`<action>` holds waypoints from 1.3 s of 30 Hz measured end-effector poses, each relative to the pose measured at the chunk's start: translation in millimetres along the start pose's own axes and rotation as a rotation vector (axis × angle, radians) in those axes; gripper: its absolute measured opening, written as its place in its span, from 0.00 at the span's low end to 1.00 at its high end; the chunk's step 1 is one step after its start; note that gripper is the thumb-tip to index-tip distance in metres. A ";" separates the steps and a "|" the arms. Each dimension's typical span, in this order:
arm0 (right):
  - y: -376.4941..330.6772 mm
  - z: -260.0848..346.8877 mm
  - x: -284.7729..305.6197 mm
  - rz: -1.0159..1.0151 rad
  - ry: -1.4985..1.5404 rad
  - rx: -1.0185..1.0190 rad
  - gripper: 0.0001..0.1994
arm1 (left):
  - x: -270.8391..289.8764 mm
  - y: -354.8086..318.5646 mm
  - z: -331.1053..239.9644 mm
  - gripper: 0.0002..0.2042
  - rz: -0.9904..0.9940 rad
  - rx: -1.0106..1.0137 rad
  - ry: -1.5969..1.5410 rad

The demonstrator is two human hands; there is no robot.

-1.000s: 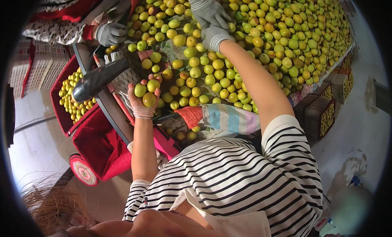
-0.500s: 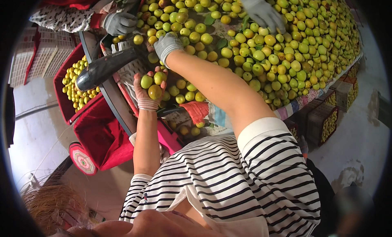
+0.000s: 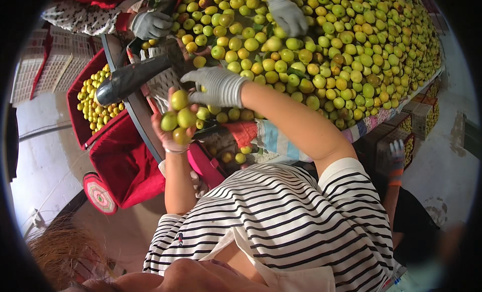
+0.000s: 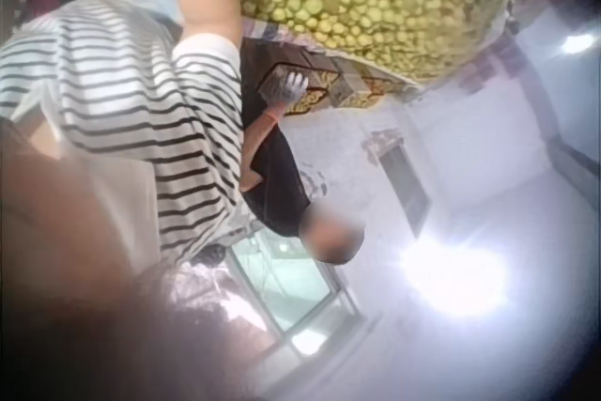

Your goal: The person sorts green citrus fruits by hand, picking them from a large pile and placing them into a red crate. The person wears gloves and works alongside others in a busy sorting area.

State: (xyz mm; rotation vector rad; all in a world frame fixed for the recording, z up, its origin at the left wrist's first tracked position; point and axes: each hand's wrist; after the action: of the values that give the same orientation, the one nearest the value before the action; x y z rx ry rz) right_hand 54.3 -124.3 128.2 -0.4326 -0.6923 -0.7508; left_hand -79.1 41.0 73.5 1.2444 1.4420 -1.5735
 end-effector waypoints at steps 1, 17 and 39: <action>1.1 -8.4 4.0 0.010 0.062 -0.005 0.21 | -1.1 -12.2 -7.9 0.36 0.015 0.002 -0.096; -80.2 -112.2 24.5 -0.222 0.189 -0.416 0.19 | 228.6 -127.0 -124.0 0.25 -0.675 -0.119 0.179; -7.1 48.6 -83.0 0.589 1.759 -0.721 0.16 | 105.4 0.6 -7.7 0.17 -0.126 -0.162 -0.017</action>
State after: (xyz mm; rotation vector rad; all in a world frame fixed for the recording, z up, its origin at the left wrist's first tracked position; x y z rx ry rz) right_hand -15.0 -61.5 104.5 -0.4123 1.3432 -0.5171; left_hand -111.8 61.9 -24.8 1.0627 1.6292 -1.5107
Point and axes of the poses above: each hand's wrist, its own y-axis towards the middle knuckle, its own x-axis out of the back of the hand, z = x × y, and after that the axes turned 12 degrees about -z, right-handed
